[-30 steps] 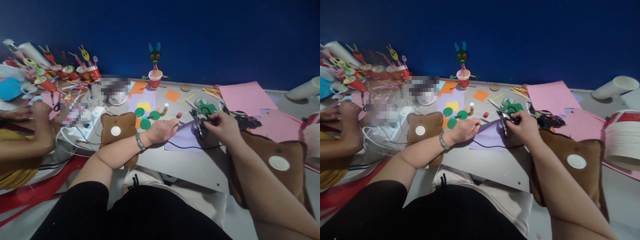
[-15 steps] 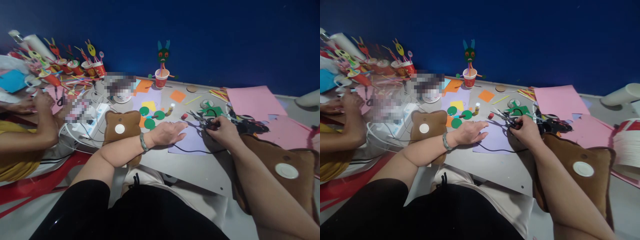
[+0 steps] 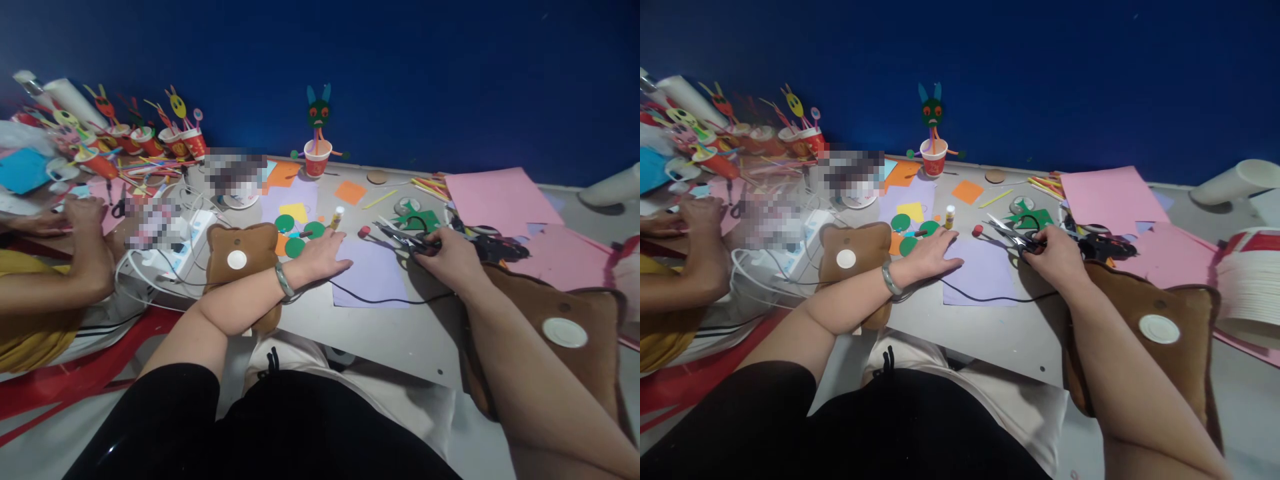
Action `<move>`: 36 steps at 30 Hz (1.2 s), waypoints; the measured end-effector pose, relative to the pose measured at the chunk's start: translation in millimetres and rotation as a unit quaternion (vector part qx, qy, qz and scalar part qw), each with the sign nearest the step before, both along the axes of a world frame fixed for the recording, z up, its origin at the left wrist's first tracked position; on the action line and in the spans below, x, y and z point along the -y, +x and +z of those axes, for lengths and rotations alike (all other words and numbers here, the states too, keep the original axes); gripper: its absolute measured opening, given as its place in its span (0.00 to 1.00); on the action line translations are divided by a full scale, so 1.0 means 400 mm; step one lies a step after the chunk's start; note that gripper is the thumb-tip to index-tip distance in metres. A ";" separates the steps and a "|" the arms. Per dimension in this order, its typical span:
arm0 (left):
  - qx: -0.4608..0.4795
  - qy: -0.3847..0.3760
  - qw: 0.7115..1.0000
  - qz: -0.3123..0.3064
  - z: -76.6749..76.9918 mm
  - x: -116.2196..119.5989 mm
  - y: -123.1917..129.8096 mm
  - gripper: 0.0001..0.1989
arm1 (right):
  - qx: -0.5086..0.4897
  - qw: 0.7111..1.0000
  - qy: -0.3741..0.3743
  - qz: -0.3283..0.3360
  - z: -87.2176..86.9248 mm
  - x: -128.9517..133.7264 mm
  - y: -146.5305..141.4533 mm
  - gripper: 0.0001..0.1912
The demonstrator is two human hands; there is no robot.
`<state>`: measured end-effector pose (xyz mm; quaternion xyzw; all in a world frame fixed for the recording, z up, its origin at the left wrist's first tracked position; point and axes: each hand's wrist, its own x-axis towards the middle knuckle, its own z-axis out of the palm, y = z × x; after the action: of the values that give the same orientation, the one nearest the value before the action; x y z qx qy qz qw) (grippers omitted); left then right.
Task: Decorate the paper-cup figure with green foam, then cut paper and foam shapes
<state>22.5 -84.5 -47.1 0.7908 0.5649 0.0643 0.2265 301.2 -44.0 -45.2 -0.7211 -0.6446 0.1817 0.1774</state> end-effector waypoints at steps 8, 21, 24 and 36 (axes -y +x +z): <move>0.058 -0.001 0.998 0.003 -0.016 -0.022 -0.009 0.19 | 0.043 0.999 0.006 0.028 -0.005 0.007 0.000 0.16; 0.003 0.279 0.928 -0.245 -0.013 0.020 -0.001 0.15 | -0.018 0.996 0.072 -0.049 0.001 0.005 0.000 0.18; 0.037 0.346 0.895 -0.279 -0.021 0.023 -0.010 0.17 | -0.075 0.988 0.108 -0.084 0.000 0.006 0.000 0.19; 0.164 0.287 0.875 -0.354 -0.008 0.056 -0.008 0.12 | -0.266 0.935 0.223 -0.069 -0.026 -0.007 0.005 0.24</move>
<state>19.3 -106.9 -50.5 0.9461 0.1590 0.2684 0.0866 303.1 -41.3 -55.4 -0.6313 -0.5465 0.2059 0.5103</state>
